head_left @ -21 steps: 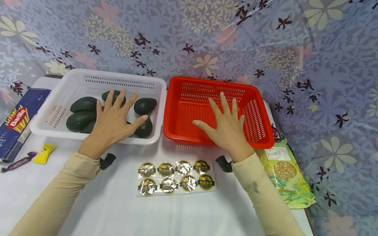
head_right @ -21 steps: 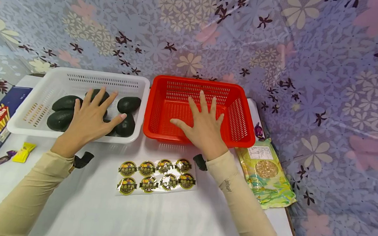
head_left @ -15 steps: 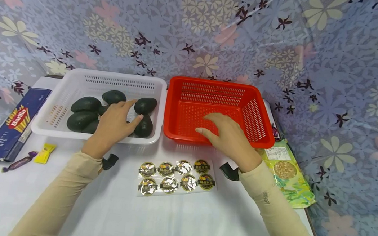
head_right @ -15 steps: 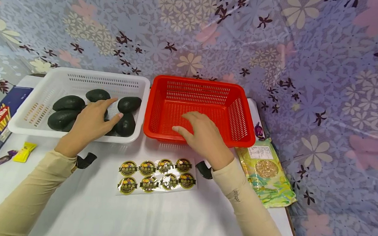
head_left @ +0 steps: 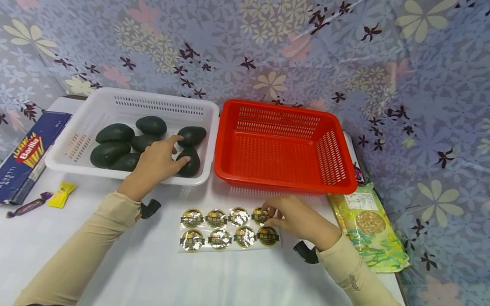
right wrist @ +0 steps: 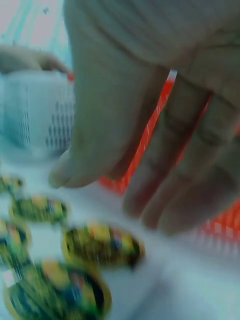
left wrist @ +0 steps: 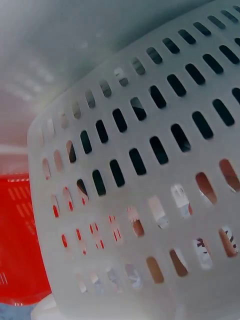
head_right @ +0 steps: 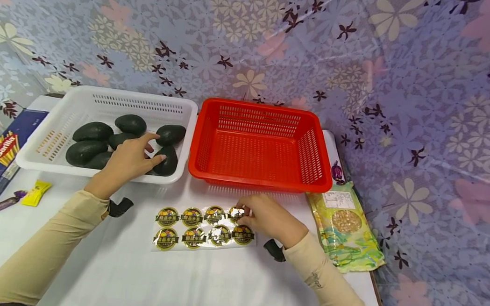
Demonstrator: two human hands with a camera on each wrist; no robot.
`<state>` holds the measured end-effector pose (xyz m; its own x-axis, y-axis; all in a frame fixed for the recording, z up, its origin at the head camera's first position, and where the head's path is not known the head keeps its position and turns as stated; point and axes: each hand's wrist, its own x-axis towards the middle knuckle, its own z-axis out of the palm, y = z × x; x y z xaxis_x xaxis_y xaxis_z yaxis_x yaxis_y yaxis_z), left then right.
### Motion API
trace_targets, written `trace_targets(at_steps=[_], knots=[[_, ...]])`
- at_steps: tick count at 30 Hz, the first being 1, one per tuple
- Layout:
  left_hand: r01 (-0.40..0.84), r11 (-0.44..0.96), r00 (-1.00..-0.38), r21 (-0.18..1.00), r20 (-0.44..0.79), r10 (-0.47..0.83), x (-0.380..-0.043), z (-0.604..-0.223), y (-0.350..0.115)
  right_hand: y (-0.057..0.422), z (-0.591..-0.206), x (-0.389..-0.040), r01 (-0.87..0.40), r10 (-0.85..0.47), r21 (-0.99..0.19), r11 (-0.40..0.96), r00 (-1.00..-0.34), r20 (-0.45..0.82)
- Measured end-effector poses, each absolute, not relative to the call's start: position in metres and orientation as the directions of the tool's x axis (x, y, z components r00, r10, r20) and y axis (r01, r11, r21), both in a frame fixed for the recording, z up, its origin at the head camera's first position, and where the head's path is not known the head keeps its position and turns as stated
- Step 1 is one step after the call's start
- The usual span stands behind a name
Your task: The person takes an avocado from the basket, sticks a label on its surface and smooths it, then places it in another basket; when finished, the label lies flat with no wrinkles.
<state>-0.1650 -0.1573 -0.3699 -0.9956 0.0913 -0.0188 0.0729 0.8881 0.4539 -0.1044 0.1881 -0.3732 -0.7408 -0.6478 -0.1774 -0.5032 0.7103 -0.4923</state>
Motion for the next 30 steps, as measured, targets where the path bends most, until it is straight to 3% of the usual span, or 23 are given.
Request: trace_targets(at_steps=[10, 19, 30], knots=[[0.057, 0.914, -0.989, 0.401, -0.105, 0.108, -0.171, -0.374, -0.149, 0.189, -0.417, -0.115, -0.488, -0.586, -0.424, 0.763, -0.800, -0.133], [0.048, 0.927, -0.969, 0.371, -0.207, 0.133, -0.177, -0.373, -0.141, 0.188, -0.421, -0.117, -0.479, -0.580, -0.432, 0.764, -0.803, -0.134], [0.043, 0.933, -0.962, 0.358, -0.237, 0.135, -0.183, -0.379, -0.140, 0.184, -0.420, -0.116, -0.470, -0.570, -0.422, 0.775, -0.808, -0.148]])
